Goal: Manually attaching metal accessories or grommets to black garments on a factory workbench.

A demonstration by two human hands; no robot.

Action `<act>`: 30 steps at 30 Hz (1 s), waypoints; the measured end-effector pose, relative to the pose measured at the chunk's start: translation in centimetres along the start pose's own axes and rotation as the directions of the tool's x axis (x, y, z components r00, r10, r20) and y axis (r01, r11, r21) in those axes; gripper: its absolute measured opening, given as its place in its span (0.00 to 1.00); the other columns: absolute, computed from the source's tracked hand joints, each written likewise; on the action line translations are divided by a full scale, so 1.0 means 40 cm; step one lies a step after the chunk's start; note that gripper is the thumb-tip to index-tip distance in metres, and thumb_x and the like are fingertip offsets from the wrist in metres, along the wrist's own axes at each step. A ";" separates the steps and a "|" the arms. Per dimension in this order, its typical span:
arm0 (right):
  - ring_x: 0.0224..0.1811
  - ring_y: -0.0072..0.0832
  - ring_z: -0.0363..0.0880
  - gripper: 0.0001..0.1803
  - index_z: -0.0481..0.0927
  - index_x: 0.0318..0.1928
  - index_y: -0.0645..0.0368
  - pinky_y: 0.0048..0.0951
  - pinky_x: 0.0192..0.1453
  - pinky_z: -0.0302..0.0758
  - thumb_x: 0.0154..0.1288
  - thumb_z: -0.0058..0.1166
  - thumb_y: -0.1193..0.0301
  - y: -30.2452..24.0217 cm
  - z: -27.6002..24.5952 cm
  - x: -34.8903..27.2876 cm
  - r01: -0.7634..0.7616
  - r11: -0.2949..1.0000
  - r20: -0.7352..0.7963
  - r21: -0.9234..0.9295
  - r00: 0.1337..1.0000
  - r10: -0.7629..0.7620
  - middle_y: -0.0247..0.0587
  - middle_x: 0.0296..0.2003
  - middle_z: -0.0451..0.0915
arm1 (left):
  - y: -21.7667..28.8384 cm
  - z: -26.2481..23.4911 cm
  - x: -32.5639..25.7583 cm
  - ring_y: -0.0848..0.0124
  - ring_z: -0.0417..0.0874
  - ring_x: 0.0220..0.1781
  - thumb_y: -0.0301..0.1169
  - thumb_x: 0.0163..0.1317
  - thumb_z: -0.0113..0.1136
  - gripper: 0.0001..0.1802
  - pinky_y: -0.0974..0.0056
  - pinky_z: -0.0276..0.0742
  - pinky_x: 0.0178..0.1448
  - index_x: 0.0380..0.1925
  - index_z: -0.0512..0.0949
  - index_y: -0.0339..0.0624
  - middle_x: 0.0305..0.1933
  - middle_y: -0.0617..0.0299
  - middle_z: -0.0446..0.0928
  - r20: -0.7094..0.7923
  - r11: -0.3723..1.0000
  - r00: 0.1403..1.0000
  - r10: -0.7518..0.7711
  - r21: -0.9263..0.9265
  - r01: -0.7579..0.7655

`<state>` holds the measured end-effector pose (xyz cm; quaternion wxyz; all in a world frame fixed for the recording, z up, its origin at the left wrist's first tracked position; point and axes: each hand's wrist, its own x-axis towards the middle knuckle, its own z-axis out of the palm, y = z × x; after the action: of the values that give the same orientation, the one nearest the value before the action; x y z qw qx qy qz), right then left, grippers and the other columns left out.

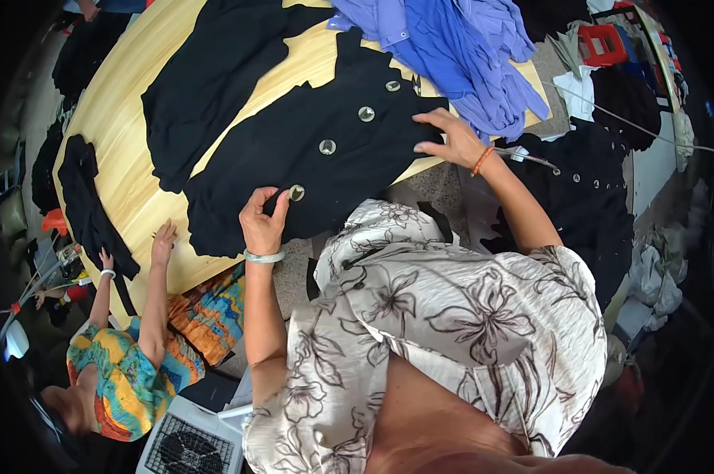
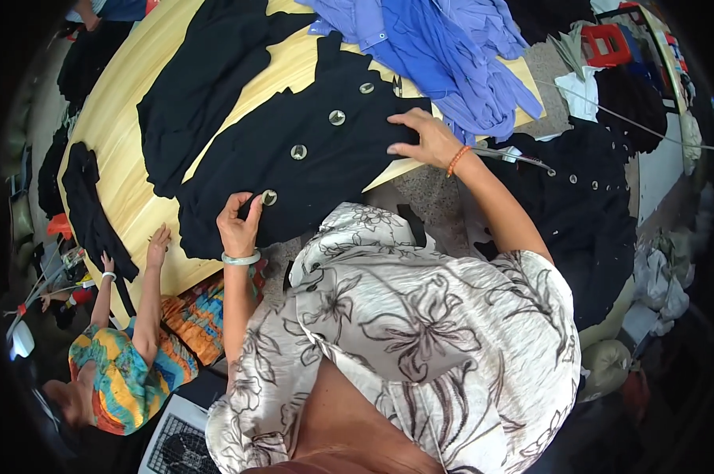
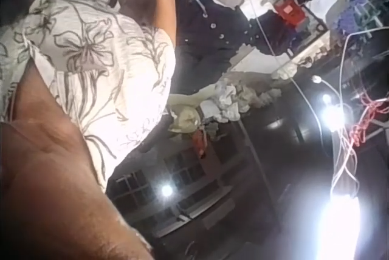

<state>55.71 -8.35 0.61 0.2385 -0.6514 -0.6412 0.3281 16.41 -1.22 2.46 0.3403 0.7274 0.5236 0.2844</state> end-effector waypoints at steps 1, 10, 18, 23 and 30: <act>0.47 0.41 0.78 0.22 0.80 0.50 0.59 0.35 0.51 0.74 0.57 0.66 0.62 0.012 0.013 -0.009 -0.045 0.999 0.006 0.003 0.999 0.045 0.45 0.39 0.78 | 0.000 0.002 0.006 0.63 0.83 0.29 0.28 0.55 0.70 0.10 0.66 0.76 0.36 0.30 0.79 0.33 0.28 0.52 0.81 0.004 1.000 1.000 0.002 -0.016 -0.002; 0.37 0.37 0.80 0.09 0.85 0.37 0.60 0.35 0.41 0.75 0.57 0.62 0.69 0.009 -0.153 0.057 0.080 0.947 -0.179 -0.312 0.974 -0.141 0.40 0.34 0.81 | -0.010 -0.009 0.003 0.64 0.84 0.30 0.28 0.54 0.71 0.11 0.66 0.76 0.39 0.30 0.79 0.32 0.28 0.52 0.82 0.046 0.998 0.998 -0.052 -0.027 0.054; 0.42 0.38 0.81 0.15 0.81 0.43 0.51 0.36 0.44 0.79 0.55 0.64 0.62 -0.220 0.096 0.121 0.344 0.927 0.009 -0.149 0.938 -0.346 0.35 0.43 0.79 | 0.061 -0.036 -0.001 0.63 0.81 0.36 0.24 0.53 0.69 0.09 0.65 0.76 0.40 0.32 0.79 0.35 0.35 0.55 0.80 -0.002 0.999 1.000 -0.013 0.030 0.013; 0.34 0.38 0.80 0.12 0.77 0.41 0.52 0.38 0.35 0.77 0.59 0.60 0.64 -0.245 0.188 0.126 0.389 0.888 0.089 -0.244 0.921 -0.379 0.37 0.36 0.74 | 0.384 -0.199 -0.092 0.57 0.79 0.47 0.28 0.59 0.62 0.10 0.59 0.72 0.56 0.40 0.79 0.35 0.44 0.49 0.79 -0.283 0.904 0.859 0.428 0.115 -0.412; 0.31 0.42 0.79 0.06 0.79 0.34 0.58 0.43 0.34 0.74 0.61 0.57 0.69 -0.253 0.187 0.118 0.365 0.898 0.153 -0.245 0.929 -0.336 0.41 0.34 0.73 | 0.600 -0.331 -0.107 0.66 0.74 0.62 0.25 0.62 0.63 0.19 0.61 0.74 0.62 0.53 0.76 0.33 0.60 0.48 0.75 0.129 0.303 -0.679 0.723 0.824 0.480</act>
<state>43.18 -3.86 2.40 0.1684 -0.5328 -0.7985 0.2240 18.58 -8.00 29.27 -0.7749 0.2373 0.1184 0.5737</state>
